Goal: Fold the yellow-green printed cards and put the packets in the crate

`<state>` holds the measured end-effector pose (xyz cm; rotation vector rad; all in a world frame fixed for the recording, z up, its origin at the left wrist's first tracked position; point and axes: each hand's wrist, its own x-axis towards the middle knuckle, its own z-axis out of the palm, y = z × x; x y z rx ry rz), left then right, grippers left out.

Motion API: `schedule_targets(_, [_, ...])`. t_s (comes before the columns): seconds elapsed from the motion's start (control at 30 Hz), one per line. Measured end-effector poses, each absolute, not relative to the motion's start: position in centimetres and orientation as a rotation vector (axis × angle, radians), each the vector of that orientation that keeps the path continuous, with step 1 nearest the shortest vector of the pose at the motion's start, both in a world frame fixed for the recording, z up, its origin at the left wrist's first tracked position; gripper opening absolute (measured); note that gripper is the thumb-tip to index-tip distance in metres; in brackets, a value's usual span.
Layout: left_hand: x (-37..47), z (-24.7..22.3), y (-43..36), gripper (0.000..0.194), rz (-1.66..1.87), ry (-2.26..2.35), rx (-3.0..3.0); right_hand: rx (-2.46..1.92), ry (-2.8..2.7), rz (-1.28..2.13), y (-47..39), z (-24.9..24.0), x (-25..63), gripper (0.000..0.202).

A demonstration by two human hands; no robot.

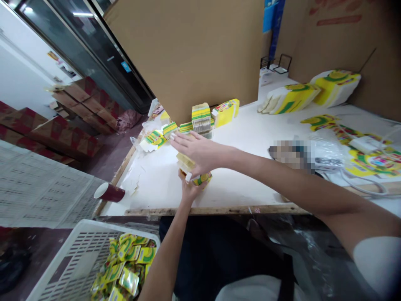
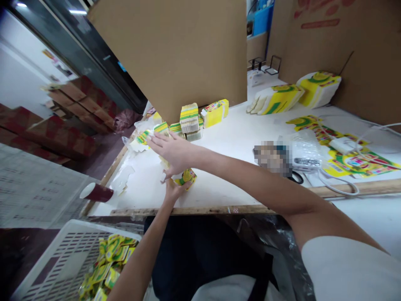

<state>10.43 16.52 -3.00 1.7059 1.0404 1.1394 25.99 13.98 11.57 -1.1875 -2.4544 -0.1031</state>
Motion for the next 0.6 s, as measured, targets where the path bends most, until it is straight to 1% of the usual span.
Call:
schedule_targets(0.13, [10.4,-3.0,16.3,0.097,1.139,1.035,1.769,-1.222,-2.569,-0.152,13.8,10.3,24.9,0.085])
schedule_targets(0.3, [10.2,-3.2,16.3,0.099,1.134,1.049,1.794,-1.185,-2.520,-0.280,14.1,10.2,24.7,0.085])
schedule_targets(0.4, [10.2,-3.4,16.4,0.099,1.128,1.043,1.791,-1.180,-2.566,-0.218,14.2,10.2,24.8,0.081])
schedule_targets(0.5, [10.2,-3.4,16.5,0.101,1.141,1.042,1.780,-1.168,-2.529,-0.165,14.1,10.0,24.8,0.083])
schedule_targets(0.6, [10.2,-3.3,16.6,0.105,1.142,1.025,1.754,-1.189,-2.548,-0.012,14.1,9.7,24.5,0.085])
